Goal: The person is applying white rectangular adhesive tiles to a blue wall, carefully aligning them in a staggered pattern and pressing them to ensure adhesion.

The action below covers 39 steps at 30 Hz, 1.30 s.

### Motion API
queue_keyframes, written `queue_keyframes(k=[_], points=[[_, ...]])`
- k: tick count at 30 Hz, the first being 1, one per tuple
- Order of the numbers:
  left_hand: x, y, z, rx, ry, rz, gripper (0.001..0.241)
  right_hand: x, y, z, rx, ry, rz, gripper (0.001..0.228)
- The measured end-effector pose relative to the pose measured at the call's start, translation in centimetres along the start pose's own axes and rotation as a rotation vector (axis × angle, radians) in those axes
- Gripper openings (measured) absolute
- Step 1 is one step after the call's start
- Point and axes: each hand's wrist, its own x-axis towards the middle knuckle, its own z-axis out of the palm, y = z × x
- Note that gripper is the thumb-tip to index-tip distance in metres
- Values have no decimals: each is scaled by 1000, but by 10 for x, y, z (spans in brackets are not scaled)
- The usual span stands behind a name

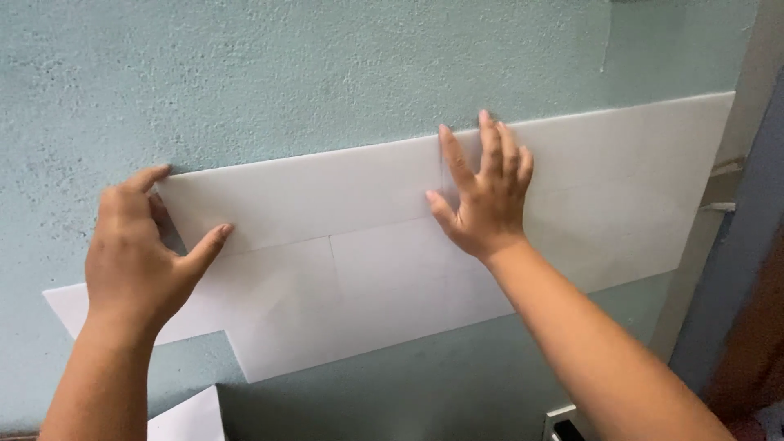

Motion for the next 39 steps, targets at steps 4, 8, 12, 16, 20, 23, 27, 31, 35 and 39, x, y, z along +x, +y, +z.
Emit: queue_keyframes(k=[4,8,12,16,20,23,27,31,35,39], points=[[0,-5,2,-4,18,46,94,-29,-4,10,-29,-50,12,89],[-1,-3,1,-1,26,59,94,-76,-5,18,34,-136,-22,94],[-1,2,-2,-15,-3,12,94,-110,-5,20,50,-111,-65,88],[-1,-1,0,-10,12,48,95,-78,-1,7,66,71,-53,64],[-1,-7,4,-4,41,87,96,-12,11,-11,248,169,17,66],[0,-6,3,5,30,78,94,24,11,-19,314,146,-44,79],[0,-7,0,-36,11,92,92,35,14,-7,338,116,-190,78],[1,-16,1,-11,20,174,96,25,30,4,297,83,-271,72],[0,-21,0,26,-6,193,100,15,34,12,279,105,-315,79],[-2,-24,8,-134,9,244,101,1,32,16,258,66,-296,85]])
